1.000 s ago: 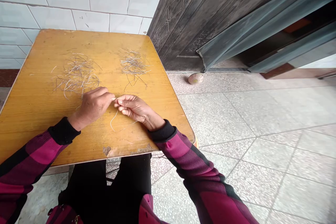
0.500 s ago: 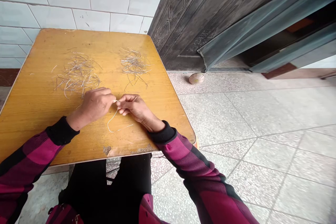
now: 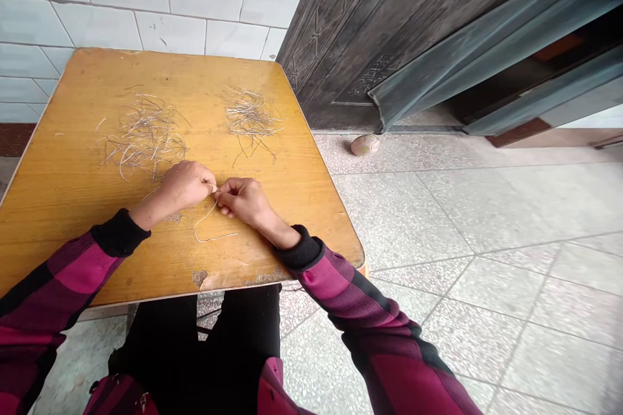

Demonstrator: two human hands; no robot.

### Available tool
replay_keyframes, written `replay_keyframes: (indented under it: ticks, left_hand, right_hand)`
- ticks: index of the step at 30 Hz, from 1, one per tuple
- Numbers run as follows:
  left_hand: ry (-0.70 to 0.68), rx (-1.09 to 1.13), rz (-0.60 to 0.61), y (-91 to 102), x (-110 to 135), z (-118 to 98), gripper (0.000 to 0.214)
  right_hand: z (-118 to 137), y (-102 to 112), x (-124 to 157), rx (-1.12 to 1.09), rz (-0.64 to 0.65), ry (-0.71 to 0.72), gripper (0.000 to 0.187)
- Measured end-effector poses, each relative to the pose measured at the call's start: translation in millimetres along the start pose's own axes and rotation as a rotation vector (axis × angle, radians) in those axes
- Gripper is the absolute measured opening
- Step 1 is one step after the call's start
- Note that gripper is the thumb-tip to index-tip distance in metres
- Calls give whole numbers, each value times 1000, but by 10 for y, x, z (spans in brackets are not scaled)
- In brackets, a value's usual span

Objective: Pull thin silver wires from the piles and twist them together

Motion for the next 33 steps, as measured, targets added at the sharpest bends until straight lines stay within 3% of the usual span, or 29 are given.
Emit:
replay_keyframes:
  ticks: [5, 10, 18, 23, 26, 29, 33]
  left_hand:
    - [-59, 152, 47, 55, 67, 161, 18]
    - [-33, 232, 94, 107, 126, 252, 18]
    - [-54, 151, -24, -18, 109, 193, 21]
    - [-13, 79, -62, -79, 130, 156, 14]
    - [-82, 25, -139, -66, 209, 131, 7]
    - [-178, -77, -255, -3, 369, 46, 13]
    - [-383, -209, -213, 7, 663, -145, 21]
  right_hand:
    - [70, 79, 28, -29, 43, -77, 11]
    - [95, 129, 50, 59, 99, -105, 16]
    - [49, 128, 55, 488, -57, 154, 11]
    - [66, 185, 35, 632, -72, 182, 14]
    - [84, 276, 36, 646, -72, 162, 17]
    - [101, 378, 40, 621, -116, 197, 15]
    - [105, 426, 23, 625, -186, 336, 7]
Point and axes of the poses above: each hand's wrist, its own x-axis away from the middle knuckle, its own y-axis out of the back of the hand, z = x × y, the point moved 1 cm from there along -x, towards the middle knuckle, and after that the axes turned 7 degrees about -y, right-handed, at the moved point
